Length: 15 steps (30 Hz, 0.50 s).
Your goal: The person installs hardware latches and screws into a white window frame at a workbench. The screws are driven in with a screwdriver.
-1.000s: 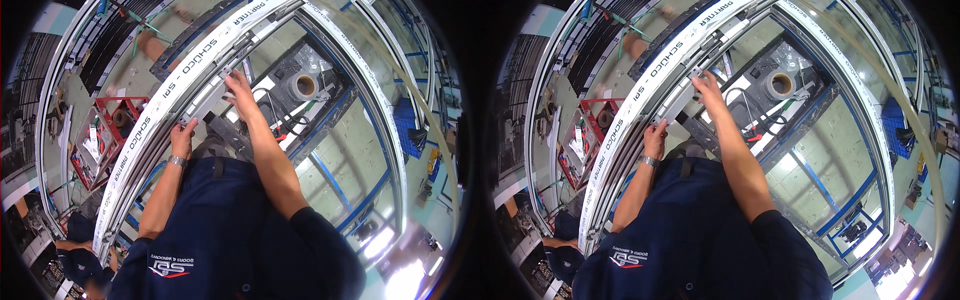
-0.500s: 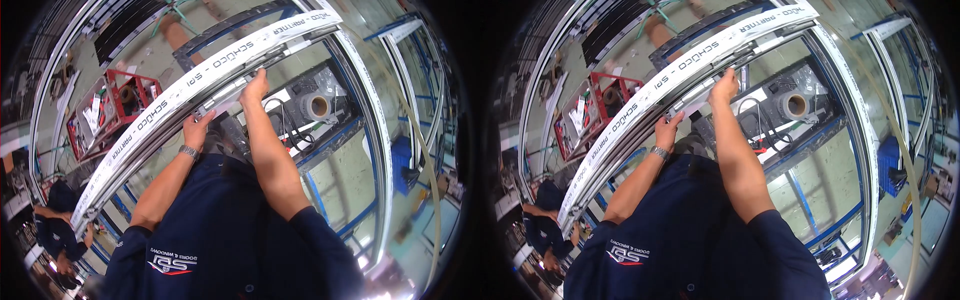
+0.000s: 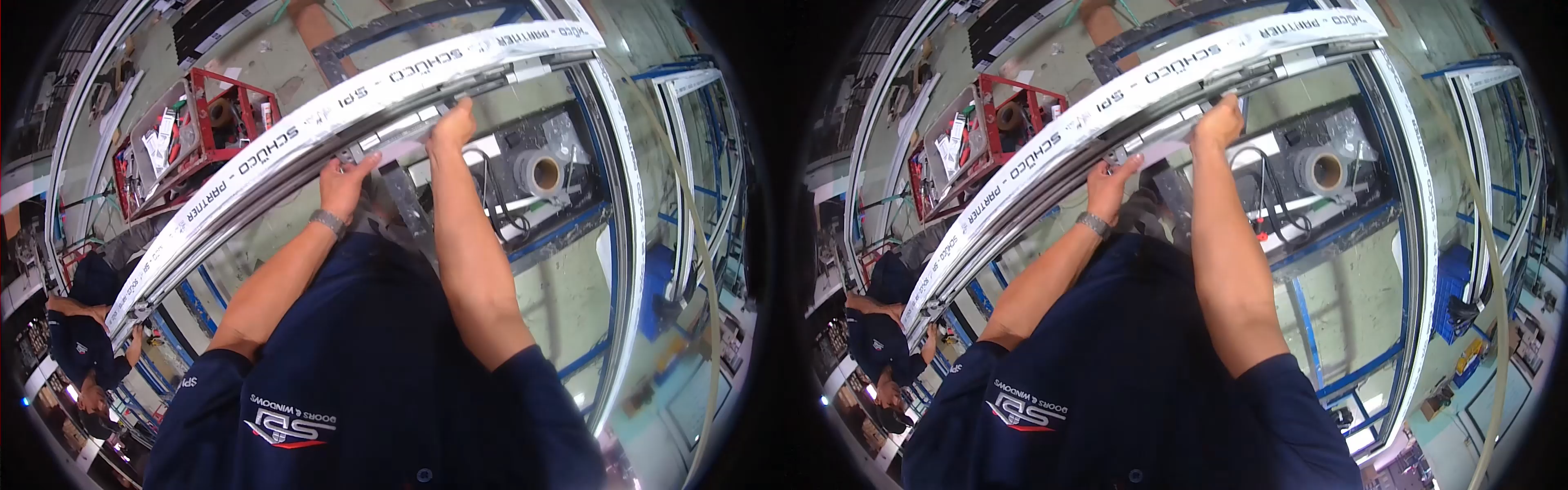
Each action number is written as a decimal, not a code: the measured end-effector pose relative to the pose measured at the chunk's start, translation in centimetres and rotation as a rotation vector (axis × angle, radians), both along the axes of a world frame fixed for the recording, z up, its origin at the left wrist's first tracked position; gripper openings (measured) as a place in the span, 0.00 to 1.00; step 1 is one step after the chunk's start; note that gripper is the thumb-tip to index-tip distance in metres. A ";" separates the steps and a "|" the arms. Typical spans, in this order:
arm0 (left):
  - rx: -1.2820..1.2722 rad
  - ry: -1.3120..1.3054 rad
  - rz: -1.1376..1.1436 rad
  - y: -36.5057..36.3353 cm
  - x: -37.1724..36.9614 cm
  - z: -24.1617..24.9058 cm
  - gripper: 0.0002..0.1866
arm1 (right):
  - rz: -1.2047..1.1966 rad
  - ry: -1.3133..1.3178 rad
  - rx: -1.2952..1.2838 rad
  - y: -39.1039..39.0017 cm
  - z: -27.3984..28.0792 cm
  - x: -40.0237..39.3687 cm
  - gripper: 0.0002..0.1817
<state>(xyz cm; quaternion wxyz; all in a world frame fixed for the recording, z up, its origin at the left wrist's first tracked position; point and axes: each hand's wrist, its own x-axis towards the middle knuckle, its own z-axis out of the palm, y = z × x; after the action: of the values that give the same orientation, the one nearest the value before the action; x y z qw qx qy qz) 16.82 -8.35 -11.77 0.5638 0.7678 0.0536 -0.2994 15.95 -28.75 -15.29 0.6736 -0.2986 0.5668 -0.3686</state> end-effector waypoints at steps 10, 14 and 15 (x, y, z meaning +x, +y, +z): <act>0.169 -0.089 -0.225 0.8 1.3 1.4 0.27 | 0.162 -0.225 0.136 1.4 -0.2 -2.6 0.22; -0.015 0.046 -0.372 6.4 0.9 4.0 0.20 | 0.315 -0.531 0.156 0.7 -1.7 -2.7 0.25; -0.160 0.390 -0.380 7.7 1.9 9.6 0.19 | 0.278 -0.508 0.188 0.6 -2.2 -2.6 0.24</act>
<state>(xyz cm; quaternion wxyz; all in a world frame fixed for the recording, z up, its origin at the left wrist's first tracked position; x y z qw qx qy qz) 18.71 -0.69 -2.17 0.5352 0.6452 -0.0077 -0.5452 13.36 -28.11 -17.48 0.8623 -0.2079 0.3658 -0.2817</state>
